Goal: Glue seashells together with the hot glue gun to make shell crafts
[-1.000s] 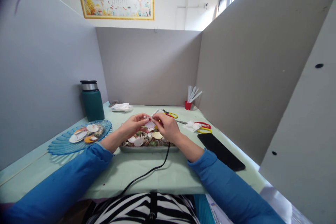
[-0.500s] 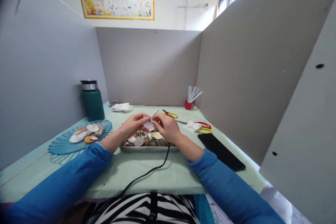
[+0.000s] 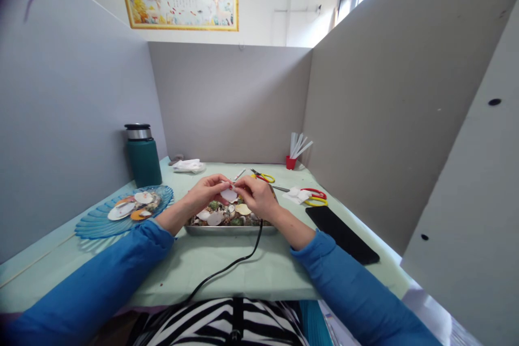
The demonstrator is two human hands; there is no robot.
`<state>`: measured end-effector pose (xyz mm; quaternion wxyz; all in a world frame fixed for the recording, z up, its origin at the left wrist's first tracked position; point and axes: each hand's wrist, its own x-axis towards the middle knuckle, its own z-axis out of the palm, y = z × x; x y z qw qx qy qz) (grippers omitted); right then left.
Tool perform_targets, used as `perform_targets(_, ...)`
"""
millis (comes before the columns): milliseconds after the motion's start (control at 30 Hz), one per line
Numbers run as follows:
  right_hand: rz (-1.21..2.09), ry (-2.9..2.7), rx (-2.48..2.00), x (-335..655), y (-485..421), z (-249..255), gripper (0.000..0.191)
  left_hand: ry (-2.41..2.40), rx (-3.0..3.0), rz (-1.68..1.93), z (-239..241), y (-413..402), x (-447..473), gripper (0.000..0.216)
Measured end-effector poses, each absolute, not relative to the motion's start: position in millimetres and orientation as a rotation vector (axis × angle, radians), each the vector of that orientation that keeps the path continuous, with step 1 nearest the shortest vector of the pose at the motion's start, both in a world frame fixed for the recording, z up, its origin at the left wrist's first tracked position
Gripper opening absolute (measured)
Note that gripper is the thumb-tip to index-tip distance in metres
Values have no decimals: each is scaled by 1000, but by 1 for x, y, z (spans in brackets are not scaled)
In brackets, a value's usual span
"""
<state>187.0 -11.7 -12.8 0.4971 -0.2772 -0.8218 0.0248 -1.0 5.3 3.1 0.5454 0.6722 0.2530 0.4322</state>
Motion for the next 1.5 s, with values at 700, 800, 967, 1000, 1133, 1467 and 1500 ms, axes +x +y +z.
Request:
perform_targets(700,-92,-2015,-718,188,-8,-15,18,672,1644,1033,2,5,4,36)
perform_targets(800,-124,-2007,-698,187,-8,-15,14,699,1667,1031,1,5,4,36)
perform_targets(967,-119,-2025,-695,187,-8,-15,14,713,1683,1034,-1,6,4,35)
perform_targets(1000,-120,-2024,-696,187,-8,-15,14,714,1685,1036,0,6,4,34)
perform_targets(1133,-112,-2022,-683,187,-8,-15,14,719,1689,1039,1,5,4,33)
perform_targets(1467,-100,-2041,-661,187,-8,-15,13,724,1680,1054,2,4,4,35)
perform_targets(1500,-102,-2041,-665,187,-8,-15,13,725,1679,1050,2,4,4,35)
